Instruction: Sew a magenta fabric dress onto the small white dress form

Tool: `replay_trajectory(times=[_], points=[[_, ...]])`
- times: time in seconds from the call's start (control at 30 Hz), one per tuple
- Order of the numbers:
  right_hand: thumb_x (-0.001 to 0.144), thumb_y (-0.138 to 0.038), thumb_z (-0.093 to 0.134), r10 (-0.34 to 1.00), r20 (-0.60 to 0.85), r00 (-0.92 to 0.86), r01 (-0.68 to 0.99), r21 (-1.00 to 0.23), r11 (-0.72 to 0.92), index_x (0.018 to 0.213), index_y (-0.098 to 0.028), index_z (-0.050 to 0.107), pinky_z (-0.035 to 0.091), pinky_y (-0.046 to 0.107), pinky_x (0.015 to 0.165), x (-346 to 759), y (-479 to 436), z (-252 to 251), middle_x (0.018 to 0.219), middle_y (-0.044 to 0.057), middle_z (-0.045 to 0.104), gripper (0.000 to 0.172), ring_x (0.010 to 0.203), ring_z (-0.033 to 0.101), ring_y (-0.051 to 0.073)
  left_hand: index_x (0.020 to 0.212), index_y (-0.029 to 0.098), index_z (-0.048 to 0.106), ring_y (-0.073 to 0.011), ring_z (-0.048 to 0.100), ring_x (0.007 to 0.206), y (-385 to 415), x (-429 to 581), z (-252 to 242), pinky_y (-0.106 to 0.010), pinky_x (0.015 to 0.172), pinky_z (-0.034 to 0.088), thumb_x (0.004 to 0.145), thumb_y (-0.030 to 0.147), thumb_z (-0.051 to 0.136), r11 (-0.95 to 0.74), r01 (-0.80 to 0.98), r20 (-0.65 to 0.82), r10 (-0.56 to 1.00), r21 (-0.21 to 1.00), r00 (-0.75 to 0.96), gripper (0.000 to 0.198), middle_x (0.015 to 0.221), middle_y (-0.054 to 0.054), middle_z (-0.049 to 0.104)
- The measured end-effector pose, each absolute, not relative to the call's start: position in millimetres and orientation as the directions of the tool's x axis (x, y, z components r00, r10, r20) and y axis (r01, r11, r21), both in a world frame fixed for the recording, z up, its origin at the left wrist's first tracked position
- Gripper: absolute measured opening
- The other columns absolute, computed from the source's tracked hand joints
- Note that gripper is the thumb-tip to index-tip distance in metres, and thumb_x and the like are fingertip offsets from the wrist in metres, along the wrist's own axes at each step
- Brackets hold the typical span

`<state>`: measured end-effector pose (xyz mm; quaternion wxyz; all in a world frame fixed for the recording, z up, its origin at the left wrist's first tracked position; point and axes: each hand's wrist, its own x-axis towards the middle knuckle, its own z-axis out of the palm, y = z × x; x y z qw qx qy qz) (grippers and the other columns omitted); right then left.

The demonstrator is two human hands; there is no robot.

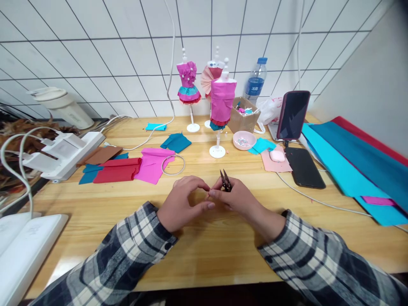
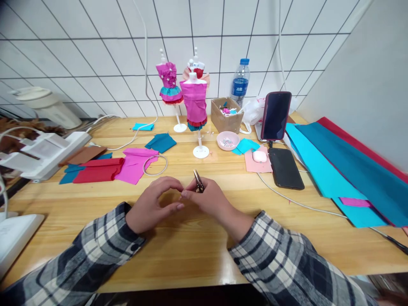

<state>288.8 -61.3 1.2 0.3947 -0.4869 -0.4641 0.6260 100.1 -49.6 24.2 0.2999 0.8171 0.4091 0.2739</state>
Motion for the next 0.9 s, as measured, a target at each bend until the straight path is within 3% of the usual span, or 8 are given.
replay_trajectory(times=[0.1, 0.23, 0.37, 0.43, 0.5, 0.57, 0.67, 0.9], points=[[0.066, -0.039, 0.076, 0.954, -0.245, -0.175, -0.045, -0.965, -0.257, 0.071, -0.018, 0.058, 0.025, 0.020, 0.035, 283, -65, -1, 0.052, -0.007, 0.051, 0.028, 0.037, 0.035, 0.005, 0.088, 0.021, 0.067, -0.0231, 0.063, 0.090, -51, 104, 24, -0.038, 0.085, 0.040, 0.083, 0.043, 0.063, -0.488, 0.610, 0.206, 0.856, 0.624, 0.474, 0.023, 0.093, -0.006, 0.072], [0.066, -0.042, 0.077, 0.934, -0.299, -0.193, -0.094, -0.942, -0.321, 0.071, -0.018, 0.057, 0.023, 0.021, 0.033, 281, -66, 0, 0.053, -0.008, 0.048, 0.032, 0.035, 0.031, 0.004, 0.083, 0.024, 0.072, -0.0198, 0.066, 0.078, -49, 104, 24, -0.035, 0.083, 0.041, 0.082, 0.034, 0.065, -0.474, 0.633, 0.183, 0.864, 0.612, 0.470, 0.013, 0.081, -0.001, 0.076], [0.076, -0.051, 0.067, 0.945, -0.285, -0.164, -0.021, -0.956, -0.292, 0.084, -0.019, 0.057, 0.024, 0.021, 0.036, 286, -63, 2, 0.061, -0.006, 0.053, 0.034, 0.038, 0.031, 0.005, 0.077, 0.023, 0.074, -0.0182, 0.067, 0.073, -46, 101, 23, -0.030, 0.077, 0.046, 0.078, 0.035, 0.067, -0.367, 0.602, 0.126, 0.906, 0.710, 0.404, 0.013, 0.076, -0.001, 0.076], [0.086, -0.057, 0.051, 0.959, -0.246, -0.144, 0.048, -0.969, -0.241, 0.090, -0.020, 0.056, 0.028, 0.022, 0.040, 290, -63, 3, 0.058, -0.007, 0.048, 0.038, 0.041, 0.033, 0.007, 0.077, 0.021, 0.073, -0.0183, 0.067, 0.074, -45, 99, 23, -0.028, 0.072, 0.048, 0.077, 0.039, 0.068, -0.248, 0.555, 0.045, 0.935, 0.794, 0.353, 0.019, 0.078, -0.002, 0.076], [0.094, -0.059, 0.029, 0.965, -0.187, -0.185, 0.156, -0.975, -0.159, 0.087, -0.021, 0.055, 0.033, 0.024, 0.048, 292, -65, 3, 0.055, -0.006, 0.040, 0.047, 0.048, 0.038, 0.010, 0.079, 0.018, 0.073, -0.0184, 0.066, 0.074, -44, 99, 23, -0.027, 0.069, 0.049, 0.075, 0.042, 0.068, -0.116, 0.483, -0.039, 0.954, 0.868, 0.299, 0.025, 0.080, -0.004, 0.075], [0.098, -0.055, 0.018, 0.954, -0.111, -0.277, 0.300, -0.954, -0.024, 0.083, -0.021, 0.053, 0.037, 0.027, 0.058, 292, -68, 2, 0.061, -0.004, 0.043, 0.051, 0.059, 0.044, 0.013, 0.081, 0.016, 0.072, -0.0178, 0.065, 0.074, -43, 99, 23, -0.027, 0.068, 0.049, 0.074, 0.045, 0.069, -0.017, 0.404, -0.097, 0.960, 0.915, 0.261, 0.030, 0.081, -0.005, 0.075], [0.099, -0.049, 0.022, 0.929, -0.060, -0.365, 0.463, -0.878, 0.126, 0.085, -0.022, 0.049, 0.038, 0.031, 0.070, 289, -72, 0, 0.074, -0.001, 0.051, 0.041, 0.071, 0.049, 0.015, 0.082, 0.015, 0.071, -0.0160, 0.064, 0.071, -43, 100, 24, -0.026, 0.068, 0.050, 0.073, 0.047, 0.070, 0.047, 0.326, -0.130, 0.963, 0.944, 0.237, 0.033, 0.080, -0.004, 0.074], [0.100, -0.048, 0.018, 0.926, -0.087, -0.369, 0.519, -0.845, 0.127, 0.085, -0.023, 0.046, 0.037, 0.031, 0.070, 286, -74, 3, 0.075, -0.001, 0.052, 0.040, 0.071, 0.049, 0.016, 0.078, 0.016, 0.068, -0.0167, 0.064, 0.074, -45, 102, 25, -0.028, 0.073, 0.051, 0.071, 0.046, 0.073, 0.069, 0.272, -0.144, 0.953, 0.960, 0.267, 0.031, 0.079, -0.004, 0.073]])
